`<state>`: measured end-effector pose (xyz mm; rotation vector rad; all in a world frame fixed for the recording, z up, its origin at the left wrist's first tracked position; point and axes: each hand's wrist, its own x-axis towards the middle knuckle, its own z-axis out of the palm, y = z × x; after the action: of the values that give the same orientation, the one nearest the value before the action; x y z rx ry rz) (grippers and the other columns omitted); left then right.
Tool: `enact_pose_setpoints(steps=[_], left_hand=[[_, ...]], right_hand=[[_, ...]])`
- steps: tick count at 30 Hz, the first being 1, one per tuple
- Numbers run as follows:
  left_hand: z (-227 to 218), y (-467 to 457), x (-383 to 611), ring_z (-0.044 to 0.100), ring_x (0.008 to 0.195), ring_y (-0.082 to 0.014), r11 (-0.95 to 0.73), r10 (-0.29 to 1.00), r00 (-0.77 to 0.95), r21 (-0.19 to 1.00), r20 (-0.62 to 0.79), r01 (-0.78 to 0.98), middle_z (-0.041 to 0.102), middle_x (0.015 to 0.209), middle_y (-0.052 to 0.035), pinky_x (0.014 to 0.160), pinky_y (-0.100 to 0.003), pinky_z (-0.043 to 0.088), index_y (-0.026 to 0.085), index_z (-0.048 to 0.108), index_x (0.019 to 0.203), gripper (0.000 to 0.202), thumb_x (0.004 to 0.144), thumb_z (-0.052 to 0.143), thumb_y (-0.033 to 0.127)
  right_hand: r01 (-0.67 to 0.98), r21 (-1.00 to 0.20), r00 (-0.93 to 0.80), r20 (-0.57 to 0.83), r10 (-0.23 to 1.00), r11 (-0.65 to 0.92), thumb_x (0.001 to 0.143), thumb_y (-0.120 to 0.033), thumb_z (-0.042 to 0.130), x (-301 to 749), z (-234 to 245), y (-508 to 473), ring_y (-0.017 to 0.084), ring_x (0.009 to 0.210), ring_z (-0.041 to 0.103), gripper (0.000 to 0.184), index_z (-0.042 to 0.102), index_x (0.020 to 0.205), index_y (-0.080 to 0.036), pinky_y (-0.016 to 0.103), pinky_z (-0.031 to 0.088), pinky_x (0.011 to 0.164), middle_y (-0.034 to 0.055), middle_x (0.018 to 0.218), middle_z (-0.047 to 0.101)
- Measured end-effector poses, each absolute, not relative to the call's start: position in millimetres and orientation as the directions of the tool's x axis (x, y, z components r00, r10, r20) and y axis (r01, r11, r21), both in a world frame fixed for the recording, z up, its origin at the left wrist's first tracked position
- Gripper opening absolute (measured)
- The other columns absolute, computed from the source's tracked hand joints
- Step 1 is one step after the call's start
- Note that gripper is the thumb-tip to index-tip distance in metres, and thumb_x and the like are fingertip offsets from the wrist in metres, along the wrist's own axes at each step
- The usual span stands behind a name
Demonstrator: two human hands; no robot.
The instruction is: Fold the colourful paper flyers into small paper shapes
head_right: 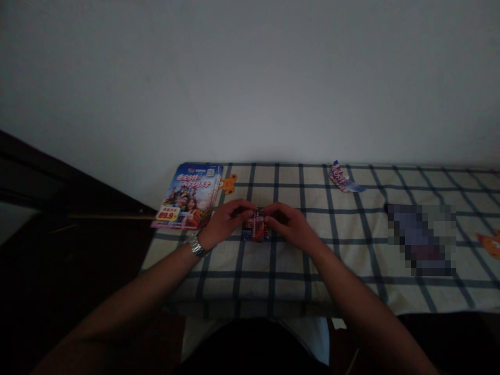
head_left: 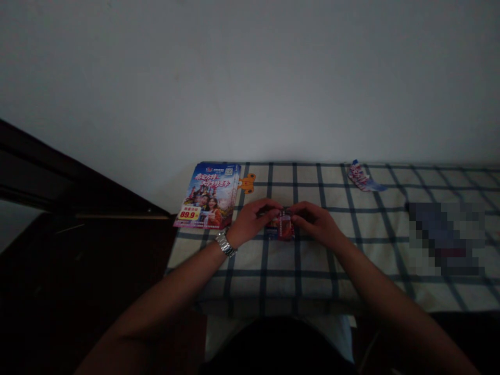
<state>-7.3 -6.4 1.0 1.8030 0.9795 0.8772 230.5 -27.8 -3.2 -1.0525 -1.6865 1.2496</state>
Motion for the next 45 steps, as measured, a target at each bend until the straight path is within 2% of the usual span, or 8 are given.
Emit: enact_pose_setpoints(steps=[5,10,15,17,29,33,39,45], left_hand=[[-2.1,-6.5,-6.5,0.069,0.098,-0.0193,-0.319,0.882,0.432,0.913,0.188,0.254,0.073,0.105,-0.0039,0.089,-0.032,0.055,0.022,0.071,0.111,0.023,0.099,0.06,0.039],[0.1,-7.0,-7.9,0.065,0.106,-0.0213,-0.465,0.82,0.492,0.843,0.294,0.27,0.068,0.112,-0.0066,0.098,-0.037,0.052,0.024,0.07,0.119,0.027,0.099,0.061,0.04],[4.5,-10.8,-8.9,0.053,0.129,-0.0292,-0.556,0.749,0.59,0.771,0.302,0.31,0.054,0.135,-0.0114,0.113,-0.048,0.045,0.027,0.055,0.142,0.075,0.078,0.083,0.052],[4.3,-12.1,-8.2,0.051,0.131,-0.0301,-0.561,0.74,0.611,0.759,0.281,0.331,0.051,0.139,-0.0118,0.114,-0.05,0.044,0.029,0.05,0.146,0.08,0.077,0.083,0.053],[5.3,-13.6,-10.2,0.055,0.125,-0.0285,-0.543,0.736,0.611,0.794,0.293,0.274,0.055,0.135,-0.0118,0.108,-0.048,0.046,0.029,0.05,0.146,0.059,0.092,0.067,0.048],[6.6,-13.4,-10.0,0.058,0.122,-0.0278,-0.533,0.733,0.608,0.813,0.305,0.235,0.058,0.131,-0.0119,0.105,-0.046,0.048,0.027,0.055,0.143,0.05,0.097,0.06,0.046],[6.0,-13.8,-8.8,0.059,0.121,-0.0274,-0.542,0.721,0.618,0.811,0.315,0.219,0.06,0.131,-0.0118,0.104,-0.045,0.048,0.027,0.056,0.142,0.05,0.097,0.06,0.049],[3.7,-13.5,-7.7,0.06,0.117,-0.0266,-0.559,0.705,0.614,0.811,0.354,0.174,0.061,0.127,-0.0121,0.101,-0.046,0.05,0.026,0.058,0.139,0.049,0.099,0.054,0.054]], right_hand=[[0.118,-0.981,-0.337,0.106,0.935,0.154,0.089,-0.047,0.074,229.3,-4.6,-26.4,0.021,0.093,0.073,0.03,0.07,0.109,-0.026,0.037,0.061,0.086,0.0044,0.103,0.076],[0.112,-0.984,-0.294,0.098,0.951,0.136,0.087,-0.048,0.075,227.8,-3.8,-23.6,0.021,0.086,0.073,0.03,0.07,0.106,-0.025,0.036,0.062,0.08,0.0039,0.094,0.076],[0.108,-0.987,-0.222,0.093,0.971,0.12,0.085,-0.05,0.076,227.8,-4.9,-20.5,0.02,0.081,0.072,0.032,0.069,0.103,-0.024,0.035,0.063,0.074,0.0032,0.089,0.075],[0.106,-0.988,-0.21,0.087,0.974,0.111,0.085,-0.05,0.077,228.2,-5.8,-19.7,0.019,0.079,0.072,0.032,0.069,0.103,-0.024,0.034,0.063,0.073,0.0029,0.087,0.075],[0.099,-0.986,-0.237,0.109,0.965,0.135,0.085,-0.046,0.077,228.5,-9.2,-20.3,0.021,0.089,0.073,0.029,0.068,0.104,-0.025,0.037,0.062,0.083,0.0035,0.095,0.075],[0.135,-0.983,-0.235,0.091,0.968,0.126,0.087,-0.044,0.075,228.9,-9.2,-21.0,0.021,0.087,0.073,0.026,0.066,0.102,-0.025,0.036,0.062,0.081,0.0032,0.093,0.074],[0.153,-0.977,-0.213,0.114,0.97,0.149,0.086,-0.038,0.075,228.8,-9.7,-21.5,0.02,0.083,0.071,0.02,0.065,0.096,-0.024,0.034,0.06,0.077,0.0021,0.089,0.072],[0.31,-0.921,-0.185,0.184,0.965,0.235,0.087,-0.031,0.07,228.9,-8.2,-21.9,0.018,0.076,0.069,0.012,0.066,0.094,-0.022,0.031,0.057,0.069,0.0019,0.084,0.07]])
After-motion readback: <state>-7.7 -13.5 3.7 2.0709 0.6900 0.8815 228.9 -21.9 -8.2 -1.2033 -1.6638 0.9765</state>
